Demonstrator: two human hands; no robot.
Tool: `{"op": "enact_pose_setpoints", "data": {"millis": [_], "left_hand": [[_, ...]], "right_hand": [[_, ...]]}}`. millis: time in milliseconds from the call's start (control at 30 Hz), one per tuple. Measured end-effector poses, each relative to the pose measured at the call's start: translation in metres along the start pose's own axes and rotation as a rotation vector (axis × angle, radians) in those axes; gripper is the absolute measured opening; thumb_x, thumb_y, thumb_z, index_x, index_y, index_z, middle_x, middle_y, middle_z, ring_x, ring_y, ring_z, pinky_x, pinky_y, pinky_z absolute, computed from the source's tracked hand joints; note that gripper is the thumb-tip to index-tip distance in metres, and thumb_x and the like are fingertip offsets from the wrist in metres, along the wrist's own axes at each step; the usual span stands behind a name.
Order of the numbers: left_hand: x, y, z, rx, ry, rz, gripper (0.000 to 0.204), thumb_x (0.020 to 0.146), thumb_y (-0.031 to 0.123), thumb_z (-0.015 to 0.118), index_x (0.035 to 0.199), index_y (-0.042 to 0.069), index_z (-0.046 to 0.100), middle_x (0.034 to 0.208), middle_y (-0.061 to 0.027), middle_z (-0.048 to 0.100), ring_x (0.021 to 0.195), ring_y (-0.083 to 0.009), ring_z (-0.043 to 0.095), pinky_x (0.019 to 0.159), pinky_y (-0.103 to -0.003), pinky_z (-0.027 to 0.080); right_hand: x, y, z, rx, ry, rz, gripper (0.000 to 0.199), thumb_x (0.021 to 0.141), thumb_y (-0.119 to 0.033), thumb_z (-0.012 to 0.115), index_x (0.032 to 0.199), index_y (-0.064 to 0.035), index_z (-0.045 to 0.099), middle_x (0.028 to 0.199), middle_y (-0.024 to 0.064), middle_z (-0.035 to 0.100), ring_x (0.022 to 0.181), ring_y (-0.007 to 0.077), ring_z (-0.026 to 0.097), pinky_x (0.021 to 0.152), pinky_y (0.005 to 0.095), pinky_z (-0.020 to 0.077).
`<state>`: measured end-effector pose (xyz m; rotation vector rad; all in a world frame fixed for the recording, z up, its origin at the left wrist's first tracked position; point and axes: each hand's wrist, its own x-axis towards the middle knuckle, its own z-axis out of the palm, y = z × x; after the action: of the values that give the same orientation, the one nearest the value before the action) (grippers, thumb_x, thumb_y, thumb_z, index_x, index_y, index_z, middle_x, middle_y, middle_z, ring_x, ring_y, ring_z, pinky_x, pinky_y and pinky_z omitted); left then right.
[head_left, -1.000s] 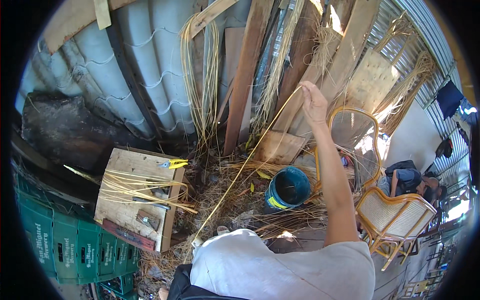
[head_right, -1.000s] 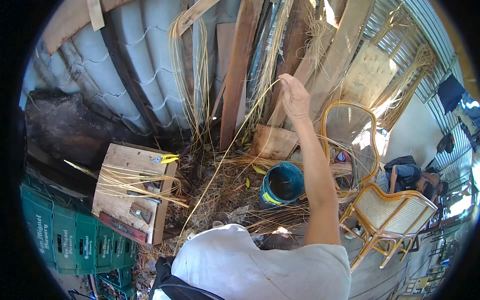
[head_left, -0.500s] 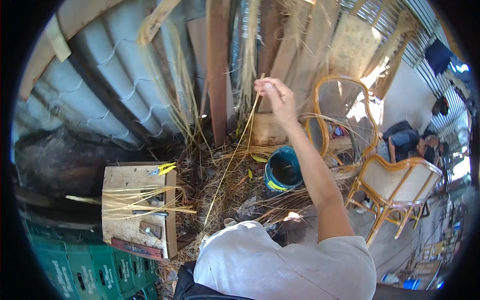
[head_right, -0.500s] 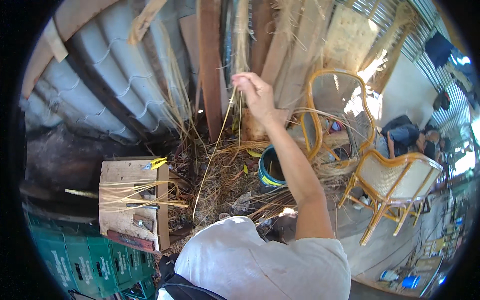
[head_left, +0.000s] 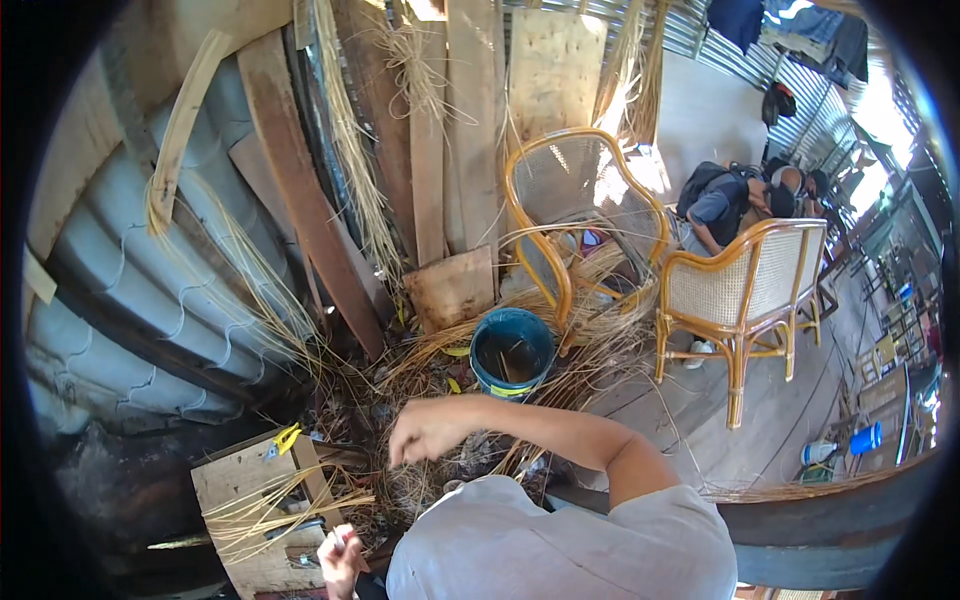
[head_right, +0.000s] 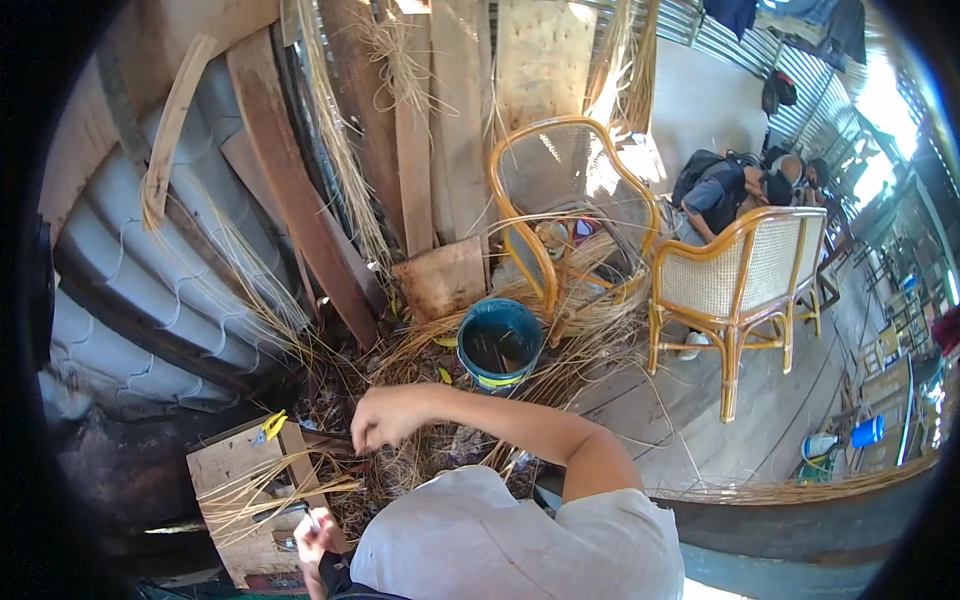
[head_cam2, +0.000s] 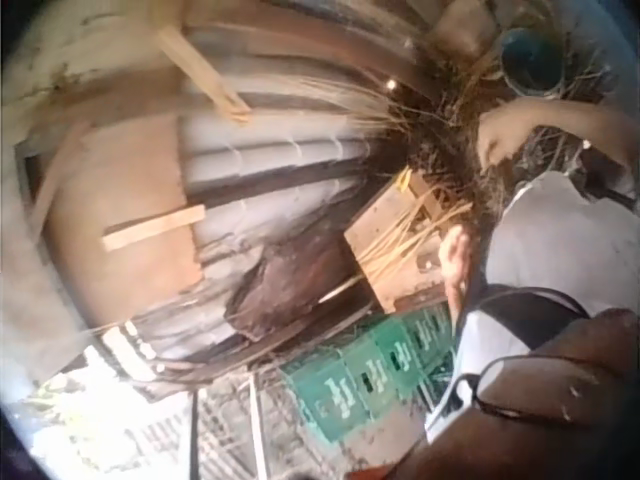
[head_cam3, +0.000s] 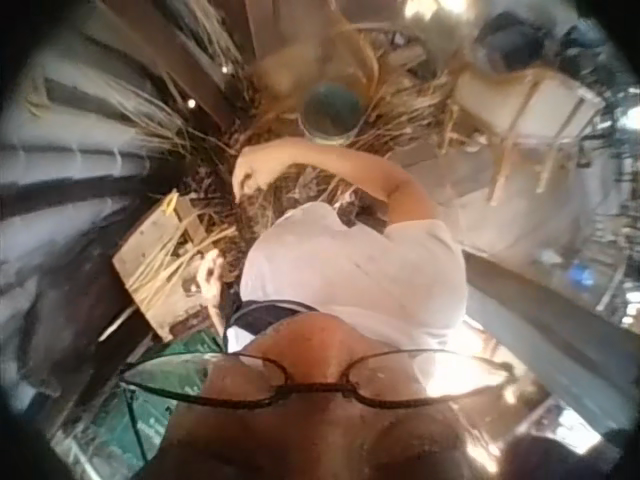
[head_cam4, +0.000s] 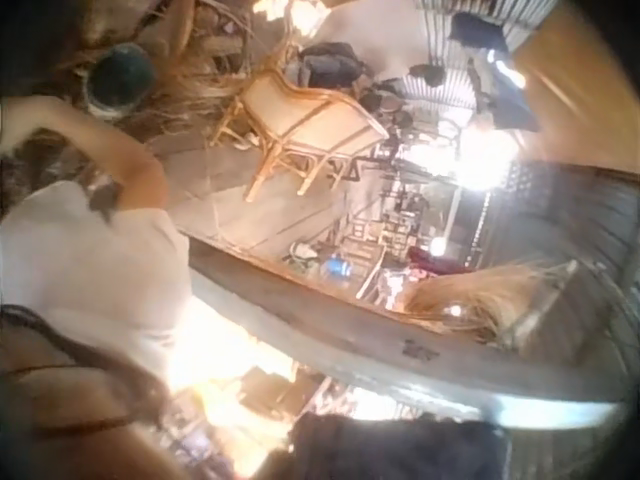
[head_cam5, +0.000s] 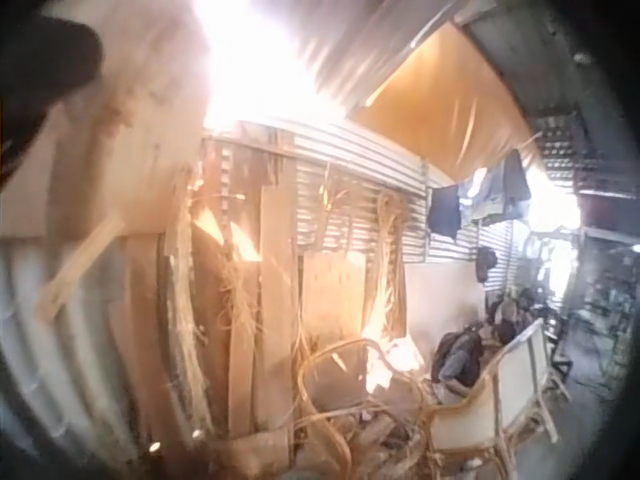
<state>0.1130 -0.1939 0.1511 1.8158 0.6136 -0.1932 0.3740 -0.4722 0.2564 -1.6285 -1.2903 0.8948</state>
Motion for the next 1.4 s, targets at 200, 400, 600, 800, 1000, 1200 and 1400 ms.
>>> {"op": "enact_pose_setpoints", "data": {"millis": [200, 400, 600, 800, 1000, 1200, 1400], "left_hand": [[-0.009, 0.173, 0.012, -0.244, -0.305, 0.303, 0.025, 0.08, 0.016, 0.071, 0.096, -0.001, 0.063, 0.069, -0.0032, 0.062, 0.046, -0.0044, 0.044, 0.042, -0.02, 0.033], [-0.009, 0.198, -0.025, -0.17, -0.389, 0.234, 0.027, 0.08, 0.02, 0.073, 0.079, -0.005, 0.064, 0.059, -0.0087, 0.063, 0.038, -0.0054, 0.045, 0.034, -0.02, 0.032], [-0.019, 0.222, -0.051, 0.085, -0.268, -0.004, 0.01, 0.08, 0.006, 0.069, 0.088, 0.0, 0.068, 0.058, 0.0009, 0.058, 0.043, -0.0037, 0.044, 0.04, -0.019, 0.032], [-0.016, 0.225, -0.072, 0.228, -0.202, 0.097, 0.01, 0.076, 0.007, 0.071, 0.073, -0.002, 0.068, 0.051, -0.0034, 0.059, 0.04, -0.0051, 0.048, 0.036, -0.02, 0.036], [0.003, 0.228, -0.054, 0.773, 0.013, 0.16, 0.011, 0.077, 0.011, 0.069, 0.074, 0.001, 0.064, 0.057, 0.0011, 0.056, 0.055, -0.0065, 0.05, 0.05, -0.026, 0.041], [0.001, 0.132, -0.053, 0.433, -0.006, -0.032, 0.019, 0.08, 0.019, 0.072, 0.083, 0.001, 0.068, 0.061, -0.003, 0.061, 0.058, -0.0084, 0.057, 0.055, -0.026, 0.047], [0.004, 0.104, -0.058, 0.55, -0.056, 0.022, 0.028, 0.083, 0.029, 0.067, 0.086, 0.002, 0.065, 0.065, -0.0108, 0.062, 0.058, -0.0121, 0.054, 0.057, -0.032, 0.045]], "right_hand": [[0.005, -0.085, 0.002, 0.026, 0.138, -0.399, 0.015, 0.082, -0.014, 0.062, 0.088, -0.0008, 0.067, 0.08, 0.0133, 0.065, 0.078, 0.027, 0.063, 0.069, 0.0366, 0.0491], [-0.038, -0.08, -0.025, -0.253, 0.498, -0.399, 0.013, 0.085, -0.017, 0.063, 0.091, -0.005, 0.064, 0.083, 0.0088, 0.062, 0.075, 0.0257, 0.062, 0.064, 0.035, 0.0488], [-0.097, -0.048, -0.057, -0.182, 0.811, -0.237, 0.011, 0.086, -0.014, 0.063, 0.089, -0.0032, 0.065, 0.083, 0.0094, 0.064, 0.077, 0.0243, 0.064, 0.068, 0.0331, 0.0491], [-0.121, -0.01, -0.055, -0.134, 0.814, -0.117, 0.015, 0.088, -0.017, 0.062, 0.092, -0.0032, 0.066, 0.084, 0.0084, 0.064, 0.078, 0.0228, 0.063, 0.07, 0.0326, 0.0492], [-0.143, 0.007, -0.094, -0.951, 0.893, 0.057, 0.01, 0.087, -0.017, 0.057, 0.087, -0.0099, 0.064, 0.084, 0.0082, 0.06, 0.081, 0.0257, 0.06, 0.07, 0.0349, 0.0506], [-0.134, 0.023, -0.138, -0.923, 0.889, 0.076, 0.013, 0.09, -0.015, 0.056, 0.092, -0.003, 0.062, 0.087, 0.0122, 0.059, 0.081, 0.0282, 0.059, 0.073, 0.0347, 0.0483], [-0.123, 0.034, -0.173, -0.986, 0.941, 0.126, 0.016, 0.093, -0.012, 0.053, 0.099, 0.0004, 0.061, 0.096, 0.0153, 0.061, 0.091, 0.0306, 0.059, 0.082, 0.0358, 0.0457]]}}
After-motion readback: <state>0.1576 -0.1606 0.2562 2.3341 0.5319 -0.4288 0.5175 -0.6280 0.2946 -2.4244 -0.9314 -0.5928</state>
